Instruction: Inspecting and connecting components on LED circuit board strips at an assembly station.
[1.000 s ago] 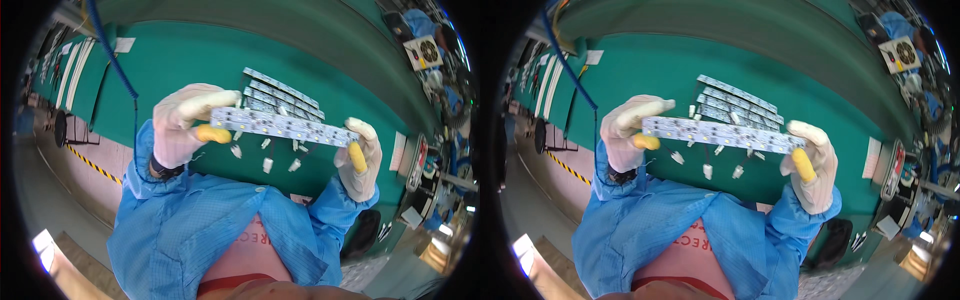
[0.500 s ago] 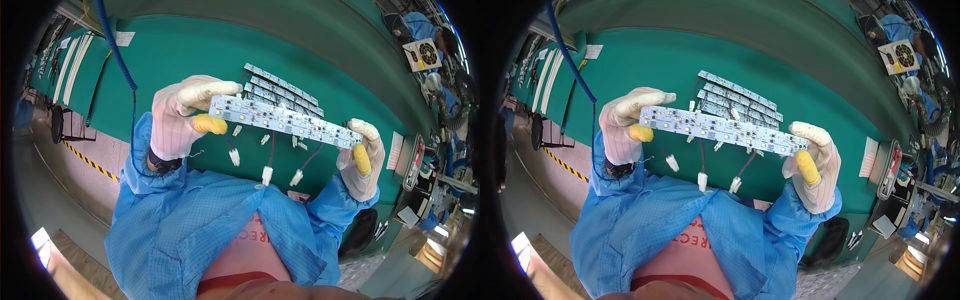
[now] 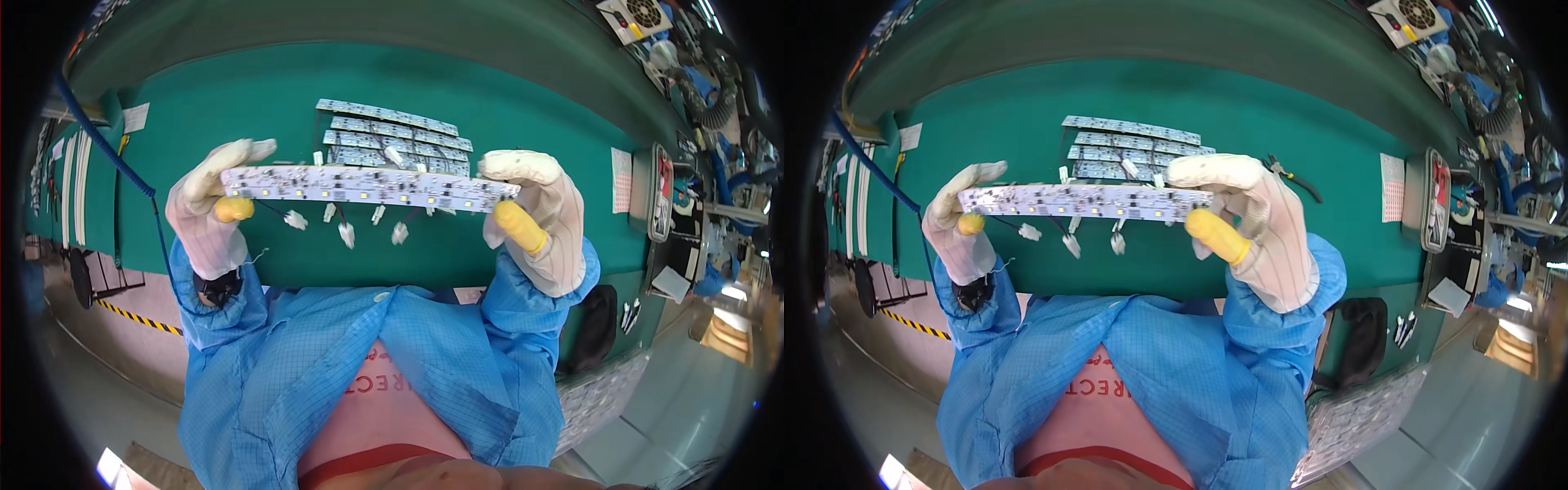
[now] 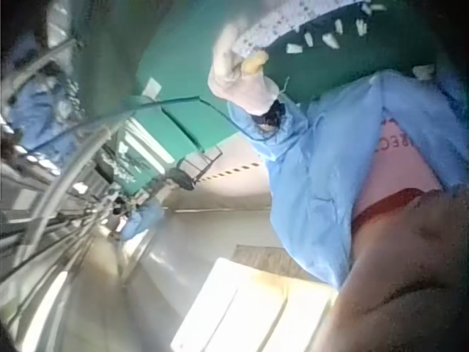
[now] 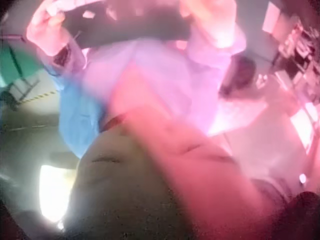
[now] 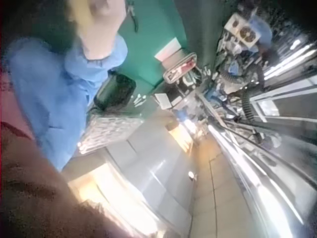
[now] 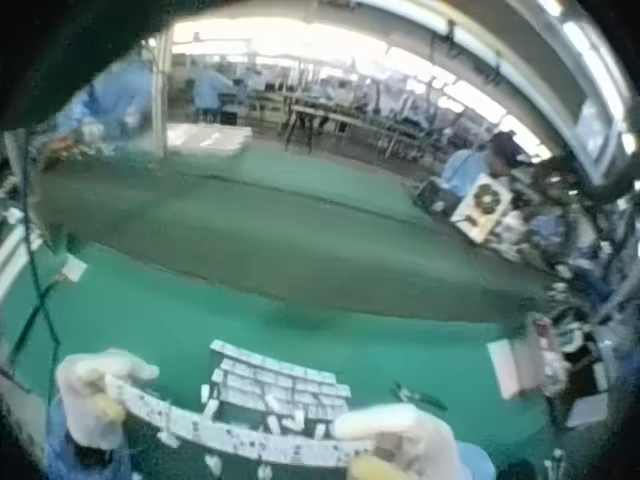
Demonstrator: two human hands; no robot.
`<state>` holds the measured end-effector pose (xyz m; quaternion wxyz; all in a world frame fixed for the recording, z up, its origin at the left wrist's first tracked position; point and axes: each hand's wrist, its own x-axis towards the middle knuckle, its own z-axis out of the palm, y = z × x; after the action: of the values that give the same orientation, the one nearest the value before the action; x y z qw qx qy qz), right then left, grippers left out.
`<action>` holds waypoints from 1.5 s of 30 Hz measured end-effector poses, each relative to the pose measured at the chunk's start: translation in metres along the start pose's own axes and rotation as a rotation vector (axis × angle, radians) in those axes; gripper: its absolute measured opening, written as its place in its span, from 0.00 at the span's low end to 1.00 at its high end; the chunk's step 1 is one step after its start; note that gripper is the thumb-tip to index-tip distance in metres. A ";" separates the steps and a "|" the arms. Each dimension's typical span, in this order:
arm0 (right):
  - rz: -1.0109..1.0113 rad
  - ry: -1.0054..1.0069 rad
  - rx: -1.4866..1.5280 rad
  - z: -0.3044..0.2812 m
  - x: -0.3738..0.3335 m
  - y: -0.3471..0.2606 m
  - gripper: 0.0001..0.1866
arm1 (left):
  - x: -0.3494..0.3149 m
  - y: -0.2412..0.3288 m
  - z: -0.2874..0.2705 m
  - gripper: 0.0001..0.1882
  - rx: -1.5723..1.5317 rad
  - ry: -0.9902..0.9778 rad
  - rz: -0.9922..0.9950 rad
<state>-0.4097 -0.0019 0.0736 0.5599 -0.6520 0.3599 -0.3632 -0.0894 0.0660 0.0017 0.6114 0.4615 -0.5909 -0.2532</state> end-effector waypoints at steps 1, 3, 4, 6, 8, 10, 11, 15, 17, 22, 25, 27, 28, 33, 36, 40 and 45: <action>0.026 0.007 -0.026 0.000 -0.001 0.000 0.22 | -0.001 -0.002 -0.001 0.33 -0.015 0.000 -0.003; -0.012 -0.029 -0.025 -0.003 -0.002 0.004 0.23 | -0.002 -0.006 0.000 0.33 -0.050 0.021 -0.024; -0.007 -0.013 -0.031 -0.003 -0.001 0.004 0.23 | -0.003 -0.007 0.000 0.32 -0.074 0.053 -0.046; -0.028 -0.095 0.103 0.000 0.001 0.005 0.26 | -0.003 -0.006 0.003 0.33 -0.093 0.066 -0.109; -0.023 -0.065 0.178 0.004 0.004 0.006 0.30 | 0.001 0.000 0.005 0.33 -0.041 0.109 -0.241; -0.024 -0.102 0.224 0.003 0.005 0.005 0.31 | 0.002 -0.002 0.006 0.34 -0.035 0.105 -0.285; -0.044 -0.094 0.279 0.006 0.006 0.007 0.32 | 0.003 -0.003 0.005 0.33 -0.017 0.089 -0.306; -0.036 -0.075 0.275 0.005 0.003 0.009 0.31 | 0.005 -0.005 0.005 0.31 0.001 0.040 -0.311; -0.020 -0.047 0.226 0.004 0.003 0.006 0.29 | 0.004 -0.004 0.007 0.31 -0.032 0.062 -0.293; -0.015 0.009 0.029 -0.002 0.000 0.006 0.24 | 0.001 0.002 0.007 0.32 -0.046 0.106 -0.221; -0.026 0.017 0.009 -0.001 0.004 0.008 0.23 | -0.004 0.009 0.010 0.32 -0.113 0.118 -0.195; -0.034 0.097 -0.044 0.003 0.005 0.008 0.23 | -0.002 0.016 0.011 0.32 -0.096 0.104 -0.215; -0.036 0.098 -0.046 -0.001 0.005 0.013 0.24 | 0.000 0.019 0.012 0.31 -0.102 0.072 -0.237; -0.039 0.121 -0.043 -0.007 0.010 0.023 0.22 | 0.004 0.034 0.020 0.27 -0.142 -0.007 -0.133; 0.031 0.117 -0.023 -0.006 0.013 0.026 0.23 | 0.003 0.037 0.015 0.32 -0.006 -0.097 -0.133; 0.030 0.061 0.036 -0.009 0.018 0.032 0.24 | 0.013 0.027 0.009 0.32 -0.090 -0.292 0.128; 0.048 0.059 0.046 -0.007 0.016 0.029 0.23 | 0.004 0.033 0.024 0.24 -0.246 0.034 -0.207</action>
<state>-0.4097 -0.0223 0.0464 0.5724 -0.6190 0.3835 -0.3770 -0.1191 0.0709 0.0297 0.6438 0.4459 -0.4943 -0.3774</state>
